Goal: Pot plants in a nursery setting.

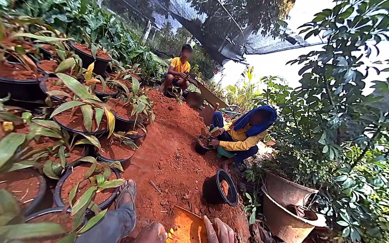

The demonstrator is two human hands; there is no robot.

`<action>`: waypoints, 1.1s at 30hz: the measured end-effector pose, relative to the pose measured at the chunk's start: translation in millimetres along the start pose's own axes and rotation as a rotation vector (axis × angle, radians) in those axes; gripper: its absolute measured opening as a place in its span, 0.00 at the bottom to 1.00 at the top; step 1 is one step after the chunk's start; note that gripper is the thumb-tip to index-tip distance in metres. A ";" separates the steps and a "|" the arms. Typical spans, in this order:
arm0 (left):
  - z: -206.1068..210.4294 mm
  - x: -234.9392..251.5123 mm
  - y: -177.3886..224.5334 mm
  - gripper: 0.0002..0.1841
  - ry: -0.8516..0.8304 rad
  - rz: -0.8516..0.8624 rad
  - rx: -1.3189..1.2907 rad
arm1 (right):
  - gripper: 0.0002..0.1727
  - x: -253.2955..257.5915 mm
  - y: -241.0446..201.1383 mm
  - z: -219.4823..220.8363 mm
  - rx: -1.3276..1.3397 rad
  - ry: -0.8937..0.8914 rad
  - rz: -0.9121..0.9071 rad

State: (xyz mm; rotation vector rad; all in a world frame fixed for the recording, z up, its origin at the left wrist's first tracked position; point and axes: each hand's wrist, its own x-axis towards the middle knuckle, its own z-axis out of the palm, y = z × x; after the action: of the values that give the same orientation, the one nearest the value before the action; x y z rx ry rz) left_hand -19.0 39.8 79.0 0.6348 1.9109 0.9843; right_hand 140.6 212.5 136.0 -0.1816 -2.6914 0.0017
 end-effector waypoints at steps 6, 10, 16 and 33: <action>-5.5 3.2 -3.4 0.27 0.155 -0.015 0.009 | 0.52 -1.5 1.9 -1.4 0.018 -0.011 0.009; -1.3 8.5 -11.0 0.32 0.162 0.034 -0.075 | 0.52 -2.0 1.9 -0.7 0.042 -0.014 0.018; -0.6 7.6 -8.6 0.21 0.047 0.024 -0.125 | 0.52 -3.0 0.9 1.0 0.086 -0.055 0.012; 2.6 5.9 -6.5 0.17 0.142 0.144 -0.209 | 0.54 0.2 -1.2 -3.8 0.185 -0.093 0.078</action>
State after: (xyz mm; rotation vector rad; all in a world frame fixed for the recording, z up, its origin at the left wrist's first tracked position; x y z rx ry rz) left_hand -20.0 41.5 70.0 0.5999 1.8710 1.3325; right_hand 142.0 211.2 139.6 -0.2334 -2.7551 0.2885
